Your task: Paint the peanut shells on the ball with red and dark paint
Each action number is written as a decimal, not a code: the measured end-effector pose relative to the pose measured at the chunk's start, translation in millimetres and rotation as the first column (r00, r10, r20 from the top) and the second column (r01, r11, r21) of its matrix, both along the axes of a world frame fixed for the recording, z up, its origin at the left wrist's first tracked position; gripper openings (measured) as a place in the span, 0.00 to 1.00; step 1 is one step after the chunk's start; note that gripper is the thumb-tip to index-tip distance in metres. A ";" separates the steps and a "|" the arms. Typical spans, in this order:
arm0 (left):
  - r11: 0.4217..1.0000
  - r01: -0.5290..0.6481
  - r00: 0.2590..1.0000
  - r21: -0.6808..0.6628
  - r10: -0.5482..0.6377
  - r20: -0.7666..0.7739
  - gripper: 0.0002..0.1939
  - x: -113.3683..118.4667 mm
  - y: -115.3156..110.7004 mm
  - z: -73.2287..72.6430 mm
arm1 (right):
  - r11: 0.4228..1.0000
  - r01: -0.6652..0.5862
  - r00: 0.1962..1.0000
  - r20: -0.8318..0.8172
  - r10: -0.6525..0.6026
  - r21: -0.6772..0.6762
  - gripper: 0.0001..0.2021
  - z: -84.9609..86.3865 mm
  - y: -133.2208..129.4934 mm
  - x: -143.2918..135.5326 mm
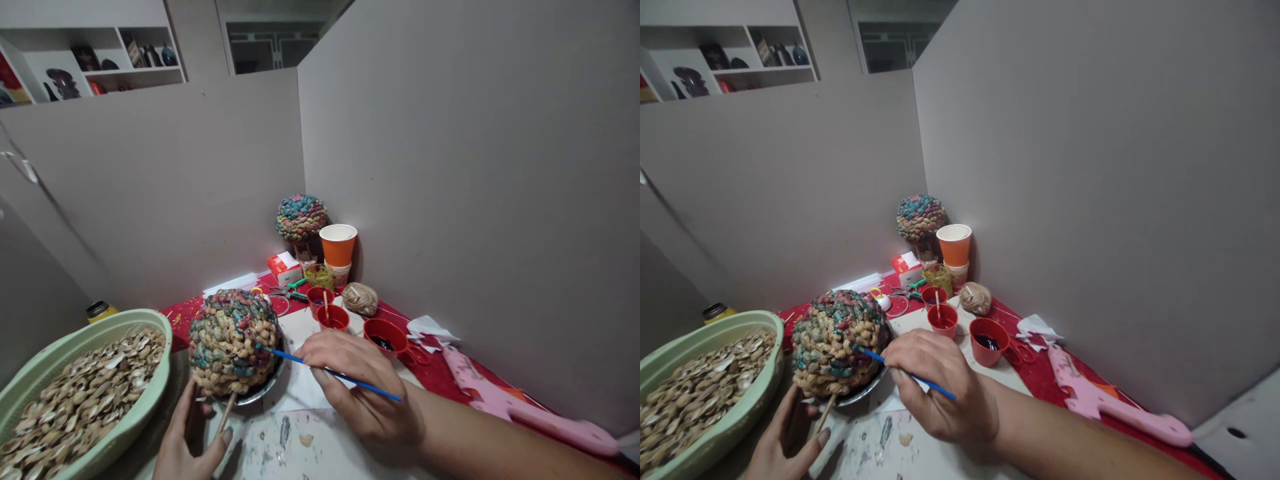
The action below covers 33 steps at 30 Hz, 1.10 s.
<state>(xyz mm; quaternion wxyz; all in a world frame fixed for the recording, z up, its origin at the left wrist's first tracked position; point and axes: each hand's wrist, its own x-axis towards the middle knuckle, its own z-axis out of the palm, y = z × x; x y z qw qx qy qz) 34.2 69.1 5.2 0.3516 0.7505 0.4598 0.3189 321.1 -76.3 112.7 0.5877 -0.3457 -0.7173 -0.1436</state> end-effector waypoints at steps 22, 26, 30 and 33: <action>1.000 0.010 0.999 0.018 -0.009 -0.044 0.51 -0.1 -2.7 5.5 | 0.998 0.031 0.990 0.136 -0.037 0.048 0.13 -3.4 3.8 2.9; 1.000 -0.010 0.999 0.011 0.011 -0.041 0.51 0.2 -3.8 5.9 | 0.999 0.010 0.990 0.141 -0.015 0.036 0.13 -3.7 1.8 2.2; 1.000 -0.022 1.000 -0.017 0.022 -0.010 0.52 -1.7 0.7 2.0 | 0.997 0.045 0.989 0.137 -0.054 0.066 0.15 -7.8 2.9 3.2; 1.000 -0.023 1.000 -0.007 0.023 -0.010 0.51 -2.3 2.8 0.9 | 0.995 0.059 0.987 0.143 -0.069 0.077 0.15 -9.4 5.6 3.7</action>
